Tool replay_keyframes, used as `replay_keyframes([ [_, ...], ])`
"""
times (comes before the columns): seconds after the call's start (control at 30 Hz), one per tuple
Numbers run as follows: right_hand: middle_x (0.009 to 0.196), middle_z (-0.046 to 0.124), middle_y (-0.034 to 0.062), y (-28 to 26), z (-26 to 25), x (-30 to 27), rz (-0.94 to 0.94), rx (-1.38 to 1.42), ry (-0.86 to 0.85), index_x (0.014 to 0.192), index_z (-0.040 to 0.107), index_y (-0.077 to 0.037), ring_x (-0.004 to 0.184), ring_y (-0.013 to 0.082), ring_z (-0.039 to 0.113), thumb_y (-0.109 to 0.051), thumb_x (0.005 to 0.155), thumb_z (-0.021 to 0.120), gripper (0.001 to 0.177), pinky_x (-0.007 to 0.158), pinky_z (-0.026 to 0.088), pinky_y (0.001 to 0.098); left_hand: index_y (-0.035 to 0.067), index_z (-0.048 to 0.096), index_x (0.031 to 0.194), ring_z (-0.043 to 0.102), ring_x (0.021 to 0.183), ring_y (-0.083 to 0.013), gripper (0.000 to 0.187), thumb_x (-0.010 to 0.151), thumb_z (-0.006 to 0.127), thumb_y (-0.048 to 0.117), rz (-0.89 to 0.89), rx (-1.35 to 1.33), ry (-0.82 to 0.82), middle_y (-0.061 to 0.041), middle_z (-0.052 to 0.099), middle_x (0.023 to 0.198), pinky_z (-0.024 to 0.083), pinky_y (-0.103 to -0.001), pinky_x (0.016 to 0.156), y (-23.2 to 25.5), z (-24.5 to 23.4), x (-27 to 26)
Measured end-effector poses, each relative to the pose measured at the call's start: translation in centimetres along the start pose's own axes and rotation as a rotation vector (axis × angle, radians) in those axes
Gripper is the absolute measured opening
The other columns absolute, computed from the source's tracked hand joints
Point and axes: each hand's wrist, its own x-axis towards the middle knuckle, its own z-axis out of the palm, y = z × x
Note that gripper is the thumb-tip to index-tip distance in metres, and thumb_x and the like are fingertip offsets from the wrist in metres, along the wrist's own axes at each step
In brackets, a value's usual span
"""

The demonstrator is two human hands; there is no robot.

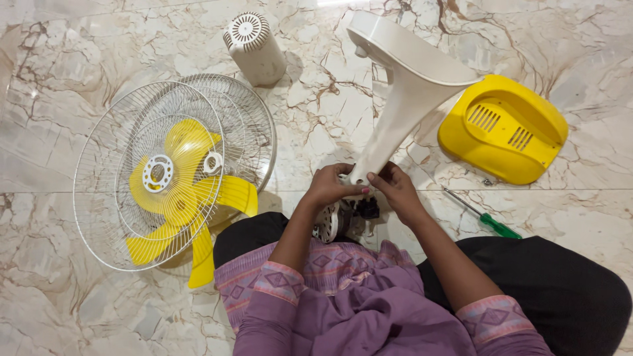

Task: The person assembles a table fan by attaching the motor housing to the white neck and yellow base using a screwdriver. They align the parts, insert and tighten screws, and reposition the assembly to complete the connection.

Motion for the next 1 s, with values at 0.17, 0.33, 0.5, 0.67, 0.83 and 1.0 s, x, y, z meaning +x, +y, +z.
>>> replay_keyframes([
  [0.17, 0.123, 0.068, 0.0111, -1.1, -0.2, -0.4, 0.03, -0.02, -0.026, 0.136, 0.054, 0.004, 0.118, 0.0181, 0.063, -0.027, 0.09, 0.076, 0.059, 0.105, 0.048, 0.0338, 0.006, 0.074, 0.125, 0.076, 0.098, -0.0212, 0.085, 0.055, 0.089, 0.053, -0.022, 0.062, -0.072, -0.013, 0.08, 0.112, 0.057, -0.034, 0.091, 0.4, -0.5, -0.1],
  [0.33, 0.127, 0.069, 0.0104, -2.0, -0.3, -0.1, 0.028, -0.007, -0.102, 0.137, 0.054, 0.003, 0.123, 0.0186, 0.063, -0.023, 0.09, 0.075, 0.058, 0.106, 0.048, 0.0334, 0.003, 0.07, 0.127, 0.075, 0.101, -0.0193, 0.079, 0.065, 0.088, 0.049, 0.043, -0.093, -0.205, -0.012, 0.077, 0.115, 0.057, -0.035, 0.089, -0.7, -1.2, 0.6],
  [0.5, 0.125, 0.069, 0.0096, -2.2, -0.6, 0.2, 0.031, -0.089, -0.118, 0.137, 0.052, 0.002, 0.119, 0.0184, 0.065, -0.018, 0.087, 0.077, 0.059, 0.103, 0.051, 0.0333, 0.001, 0.069, 0.128, 0.071, 0.099, -0.0184, 0.066, 0.078, 0.081, 0.044, 0.036, -0.189, -0.332, -0.012, 0.075, 0.116, 0.058, -0.034, 0.08, -2.8, -1.4, 2.4],
  [0.67, 0.12, 0.069, 0.0085, -1.7, -0.7, 0.1, 0.009, -0.156, -0.107, 0.137, 0.053, 0.002, 0.113, 0.0168, 0.065, -0.016, 0.088, 0.078, 0.058, 0.1, 0.051, 0.0331, -0.001, 0.074, 0.123, 0.069, 0.098, -0.0158, 0.059, 0.087, 0.069, 0.046, -0.065, -0.383, -0.276, -0.011, 0.075, 0.117, 0.056, -0.03, 0.079, -5.0, -0.8, 4.0],
  [0.83, 0.126, 0.065, 0.0097, -1.4, -0.2, 0.2, -0.028, -0.117, -0.13, 0.141, 0.049, 0.002, 0.12, 0.0173, 0.062, -0.016, 0.091, 0.076, 0.06, 0.104, 0.049, 0.0339, 0.0, 0.074, 0.122, 0.069, 0.093, -0.014, 0.058, 0.091, 0.07, 0.048, -0.035, -0.354, -0.314, -0.012, 0.077, 0.109, 0.053, -0.027, 0.078, -4.9, -0.8, 3.6],
  [1.0, 0.137, 0.062, 0.0111, -1.0, 0.5, 0.2, -0.006, -0.093, -0.121, 0.148, 0.04, 0.0, 0.13, 0.0194, 0.058, -0.018, 0.094, 0.07, 0.064, 0.11, 0.045, 0.0347, 0.003, 0.071, 0.123, 0.07, 0.089, -0.0135, 0.063, 0.087, 0.068, 0.055, -0.116, -0.289, -0.215, -0.008, 0.076, 0.104, 0.056, -0.031, 0.071, -2.9, -0.8, 1.8],
])
